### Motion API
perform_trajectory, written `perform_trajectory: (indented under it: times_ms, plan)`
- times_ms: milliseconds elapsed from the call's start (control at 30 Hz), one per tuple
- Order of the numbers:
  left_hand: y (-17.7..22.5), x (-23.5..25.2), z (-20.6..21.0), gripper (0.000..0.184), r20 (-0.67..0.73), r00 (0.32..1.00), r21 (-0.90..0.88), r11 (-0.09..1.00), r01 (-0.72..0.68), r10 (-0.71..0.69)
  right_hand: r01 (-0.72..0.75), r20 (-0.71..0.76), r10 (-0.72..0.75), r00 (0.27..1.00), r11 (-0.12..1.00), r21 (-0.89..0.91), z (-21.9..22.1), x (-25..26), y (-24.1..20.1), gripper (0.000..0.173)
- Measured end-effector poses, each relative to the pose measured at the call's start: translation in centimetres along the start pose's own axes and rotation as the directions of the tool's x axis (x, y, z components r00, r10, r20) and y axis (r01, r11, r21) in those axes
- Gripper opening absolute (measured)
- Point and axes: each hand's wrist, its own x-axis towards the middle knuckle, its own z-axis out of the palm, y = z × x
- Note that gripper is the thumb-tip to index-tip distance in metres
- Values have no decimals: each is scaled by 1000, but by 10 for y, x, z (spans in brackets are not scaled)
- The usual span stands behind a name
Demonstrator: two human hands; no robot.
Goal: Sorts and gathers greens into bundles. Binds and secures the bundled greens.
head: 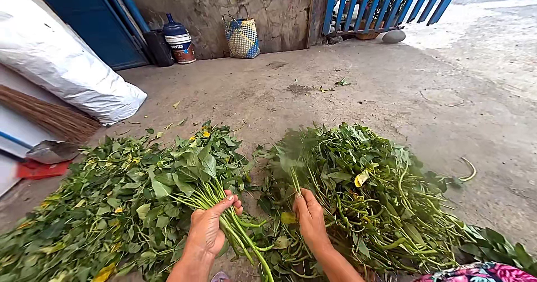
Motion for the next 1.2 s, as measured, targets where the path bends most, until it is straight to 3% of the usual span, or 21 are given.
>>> perform_trajectory:
  times_ms: [167, 333, 467, 700, 800, 900, 933, 1033, 1133, 1200]
  plan:
    - [-7, -3, 1, 20, 78, 997, 42, 999, -16, 13, 235, 52, -252, 966, 948, 216, 34, -46, -6, 30]
    - [-12, -9, -2, 23, 183, 983, 40, 999, -12, 5, 436, 84, -455, 887, 882, 177, 60, -61, -5, 25]
    - [-7, -9, -6, 33, 171, 980, -4, 995, -99, 99, 477, 164, -485, 859, 875, 87, 61, -66, -8, 25]
    - [-8, -11, -8, 36, 231, 964, 15, 991, -136, 129, 444, 295, -466, 834, 885, 140, 51, -65, -9, 28]
    - [-8, -12, -4, 39, 228, 961, 46, 985, -169, 155, 290, 281, -315, 906, 949, 126, 50, -60, -22, 42]
    - [-12, -17, 1, 45, 241, 954, 108, 971, -211, 181, -52, 294, -32, 955, 960, 274, 55, -47, -53, 71]
    - [-14, -18, 2, 46, 240, 951, 124, 966, -229, 195, -134, 296, 22, 955, 923, 361, 58, -42, -63, 67]
    - [-16, -19, 5, 48, 216, 953, 117, 963, -242, 214, -329, 270, 197, 942, 692, 642, 69, -38, -90, 21]
    - [-14, -17, 5, 42, 198, 955, 91, 966, -240, 219, -497, 318, 413, 854, 465, 732, 71, -35, -101, 19]
    - [-15, -17, 4, 39, 171, 961, 77, 969, -233, 217, -453, 266, 403, 875, 490, 745, 74, -37, -99, 17]
